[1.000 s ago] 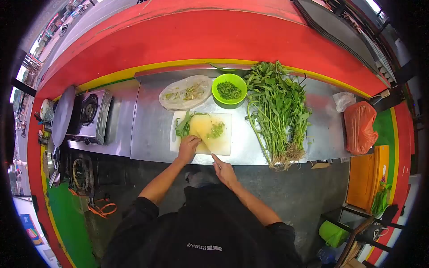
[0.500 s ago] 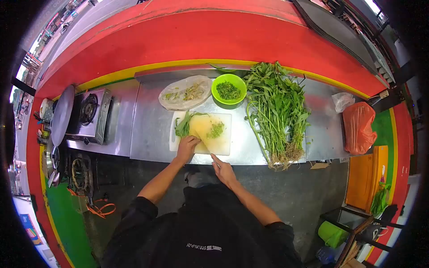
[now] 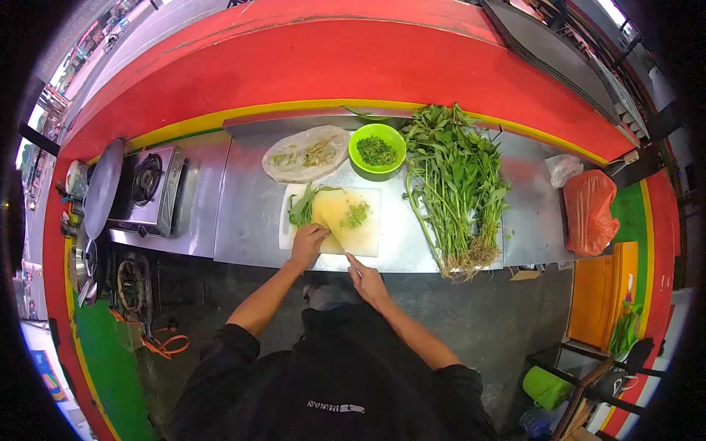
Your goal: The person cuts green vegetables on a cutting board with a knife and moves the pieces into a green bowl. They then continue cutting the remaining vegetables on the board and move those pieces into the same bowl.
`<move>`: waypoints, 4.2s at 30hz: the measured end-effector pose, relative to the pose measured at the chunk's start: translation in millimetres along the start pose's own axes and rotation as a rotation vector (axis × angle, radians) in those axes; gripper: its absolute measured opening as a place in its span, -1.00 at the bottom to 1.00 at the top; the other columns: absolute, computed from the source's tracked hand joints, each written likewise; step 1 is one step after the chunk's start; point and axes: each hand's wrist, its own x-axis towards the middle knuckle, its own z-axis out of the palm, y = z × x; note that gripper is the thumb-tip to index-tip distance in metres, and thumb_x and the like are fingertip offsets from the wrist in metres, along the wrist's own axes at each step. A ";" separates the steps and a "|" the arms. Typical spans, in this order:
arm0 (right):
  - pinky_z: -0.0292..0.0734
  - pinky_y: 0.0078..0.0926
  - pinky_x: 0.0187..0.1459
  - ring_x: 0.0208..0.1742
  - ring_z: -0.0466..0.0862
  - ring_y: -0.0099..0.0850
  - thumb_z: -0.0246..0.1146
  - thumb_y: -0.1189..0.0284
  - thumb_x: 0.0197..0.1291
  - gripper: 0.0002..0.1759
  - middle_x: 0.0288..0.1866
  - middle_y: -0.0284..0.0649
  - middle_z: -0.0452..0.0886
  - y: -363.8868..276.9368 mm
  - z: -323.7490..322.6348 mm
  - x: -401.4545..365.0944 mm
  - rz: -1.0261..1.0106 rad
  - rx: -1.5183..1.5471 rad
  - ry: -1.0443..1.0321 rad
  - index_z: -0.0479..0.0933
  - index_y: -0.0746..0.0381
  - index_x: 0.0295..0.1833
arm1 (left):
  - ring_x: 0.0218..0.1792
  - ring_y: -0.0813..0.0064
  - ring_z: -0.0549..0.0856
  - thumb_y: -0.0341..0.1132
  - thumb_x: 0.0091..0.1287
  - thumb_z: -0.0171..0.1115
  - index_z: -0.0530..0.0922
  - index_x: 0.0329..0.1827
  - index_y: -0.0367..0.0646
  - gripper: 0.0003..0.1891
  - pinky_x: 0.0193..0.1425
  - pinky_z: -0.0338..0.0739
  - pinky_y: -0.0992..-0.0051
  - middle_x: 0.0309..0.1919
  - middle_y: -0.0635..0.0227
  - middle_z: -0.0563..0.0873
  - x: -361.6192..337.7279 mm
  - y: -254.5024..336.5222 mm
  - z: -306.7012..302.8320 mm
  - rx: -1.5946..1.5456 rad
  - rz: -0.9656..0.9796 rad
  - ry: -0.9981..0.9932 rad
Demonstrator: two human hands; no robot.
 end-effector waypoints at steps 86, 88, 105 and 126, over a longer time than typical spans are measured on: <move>0.55 -0.08 0.35 0.37 0.61 0.19 0.19 0.24 0.59 -0.47 0.30 0.24 0.65 -11.4 -16.3 -13.3 0.138 0.070 -0.068 0.46 0.10 0.57 | -0.06 0.25 0.71 -0.34 0.36 0.39 0.81 -0.11 -0.08 -0.88 0.10 0.49 0.20 -0.21 0.37 0.77 8.1 -5.1 13.4 -0.043 -0.023 -0.018; 0.56 -0.04 0.31 0.32 0.63 0.22 0.20 0.24 0.59 -0.47 0.24 0.28 0.66 -5.2 -9.6 -12.8 -0.054 0.049 0.048 0.46 0.06 0.58 | -0.05 0.27 0.71 -0.36 0.35 0.40 0.81 -0.11 -0.07 -0.88 0.10 0.48 0.21 -0.21 0.38 0.77 7.5 -7.9 15.1 -0.041 -0.018 -0.025; 0.60 -0.11 0.30 0.31 0.66 0.16 0.21 0.29 0.57 -0.47 0.29 0.15 0.69 -0.3 -1.9 -3.3 -0.045 0.034 0.021 0.45 0.12 0.58 | -0.08 0.26 0.72 -0.41 0.32 0.41 0.80 -0.12 -0.09 -0.88 0.04 0.48 0.22 -0.19 0.39 0.77 6.2 -10.2 11.6 -0.070 0.028 0.005; 0.63 0.04 0.12 0.17 0.68 0.26 0.21 0.27 0.57 -0.49 0.12 0.28 0.70 6.1 5.8 -6.1 -0.110 0.035 0.093 0.48 0.05 0.56 | -0.06 0.26 0.71 -0.35 0.34 0.42 0.80 -0.13 -0.09 -0.89 0.09 0.47 0.20 -0.21 0.39 0.77 2.5 -8.1 11.2 -0.060 -0.007 0.009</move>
